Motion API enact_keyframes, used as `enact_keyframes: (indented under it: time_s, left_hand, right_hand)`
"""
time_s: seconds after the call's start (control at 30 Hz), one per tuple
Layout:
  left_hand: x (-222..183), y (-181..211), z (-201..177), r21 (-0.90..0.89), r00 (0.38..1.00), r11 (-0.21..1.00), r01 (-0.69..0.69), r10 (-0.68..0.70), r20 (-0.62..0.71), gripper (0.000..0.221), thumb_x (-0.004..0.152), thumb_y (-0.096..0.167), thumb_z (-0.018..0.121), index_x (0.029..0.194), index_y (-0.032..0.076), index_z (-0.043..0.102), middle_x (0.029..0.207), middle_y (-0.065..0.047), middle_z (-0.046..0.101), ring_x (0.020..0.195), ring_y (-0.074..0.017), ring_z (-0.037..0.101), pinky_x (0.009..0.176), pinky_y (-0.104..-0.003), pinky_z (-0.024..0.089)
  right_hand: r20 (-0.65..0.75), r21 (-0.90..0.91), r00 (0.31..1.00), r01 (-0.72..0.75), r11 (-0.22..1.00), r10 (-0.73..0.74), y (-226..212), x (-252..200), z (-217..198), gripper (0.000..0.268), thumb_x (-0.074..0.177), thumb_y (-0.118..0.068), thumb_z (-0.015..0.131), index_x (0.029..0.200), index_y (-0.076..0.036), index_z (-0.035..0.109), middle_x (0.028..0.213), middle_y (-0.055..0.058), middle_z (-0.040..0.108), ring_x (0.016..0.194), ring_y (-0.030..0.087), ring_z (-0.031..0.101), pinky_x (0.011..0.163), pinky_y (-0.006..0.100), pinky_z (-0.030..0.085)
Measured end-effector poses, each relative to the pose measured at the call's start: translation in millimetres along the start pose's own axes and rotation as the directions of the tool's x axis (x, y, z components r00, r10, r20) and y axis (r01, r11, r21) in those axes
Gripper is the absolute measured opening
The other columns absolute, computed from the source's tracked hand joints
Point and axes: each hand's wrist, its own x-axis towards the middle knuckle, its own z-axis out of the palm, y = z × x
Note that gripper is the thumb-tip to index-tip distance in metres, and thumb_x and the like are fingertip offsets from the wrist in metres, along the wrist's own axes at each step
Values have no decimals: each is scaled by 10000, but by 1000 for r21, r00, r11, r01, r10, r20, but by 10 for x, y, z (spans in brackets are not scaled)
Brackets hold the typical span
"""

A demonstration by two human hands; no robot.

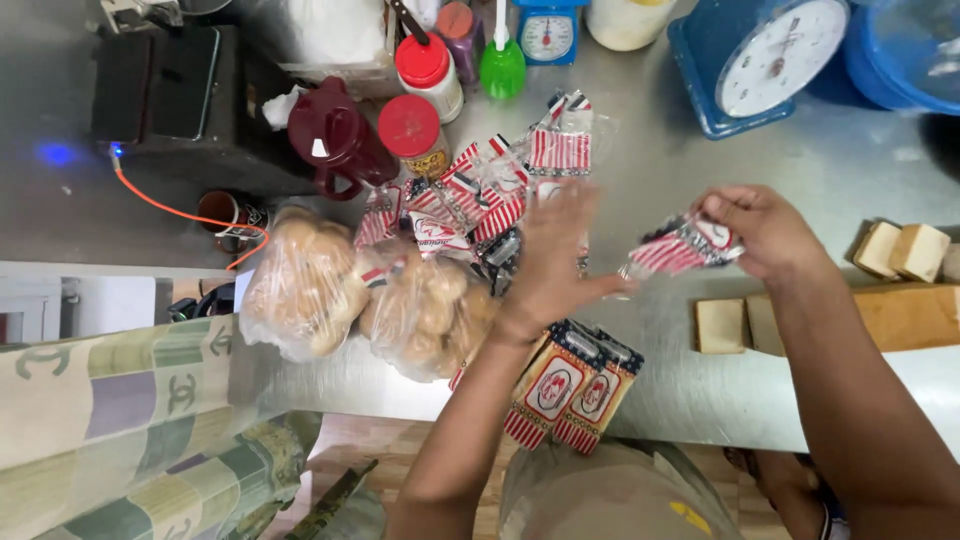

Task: The person is packaging sliced loaves of bread into plastic bags at a bakery workstation.

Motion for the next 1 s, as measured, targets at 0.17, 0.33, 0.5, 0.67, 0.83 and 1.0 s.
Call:
enact_keyframes:
  time_s: [0.17,0.33,0.5,0.67,0.83,1.0]
  left_hand:
    - [-9,-412,843,-676,994,732,80,-12,105,61,961,66,640,1013,92,661,948,-58,695,871,-228,710,817,-342,574]
    - [-106,211,642,-539,983,829,148,-65,170,788,871,382,764,1520,116,405,1601,-140,362,1517,-296,327,1279,-458,251]
    - [-344,451,1505,-372,950,919,127,-5,313,164,945,106,617,832,35,712,791,-105,663,769,-262,603,751,-410,478]
    - [-1022,524,1868,-636,943,712,298,-114,314,85,994,126,661,973,99,738,913,2,619,833,-125,588,734,-247,468]
    - [-1495,832,2118,-729,930,578,366,-256,264,207,1068,136,555,1026,113,756,892,45,737,861,-31,613,818,-173,453]
    - [-1457,1484,2083,-741,894,602,296,-449,-8,181,948,99,705,773,135,678,651,82,545,661,-28,462,645,-195,359]
  right_hand:
    - [-397,78,911,152,985,-109,-298,-513,-20,120,1057,-208,664,955,-145,671,779,-6,650,639,73,596,582,208,481]
    - [-485,148,874,123,981,-37,114,-967,-294,103,1054,-241,643,952,-237,659,773,-91,624,636,26,581,527,207,447]
    - [-331,310,940,22,950,86,520,-1452,-192,34,1007,-232,674,1015,-230,641,855,-52,638,747,128,636,482,342,503]
    - [-465,57,850,308,950,-248,701,-1972,-708,109,1041,-74,621,1135,-116,656,1093,72,689,963,183,673,845,312,599]
    - [-561,-138,723,399,906,-404,910,-2472,-958,69,1104,-63,539,1065,-97,584,1180,117,692,1087,187,695,966,334,649]
    - [-684,27,678,392,920,-269,1281,-2854,-1229,129,989,-101,673,1034,-160,567,994,54,684,853,115,702,689,217,576]
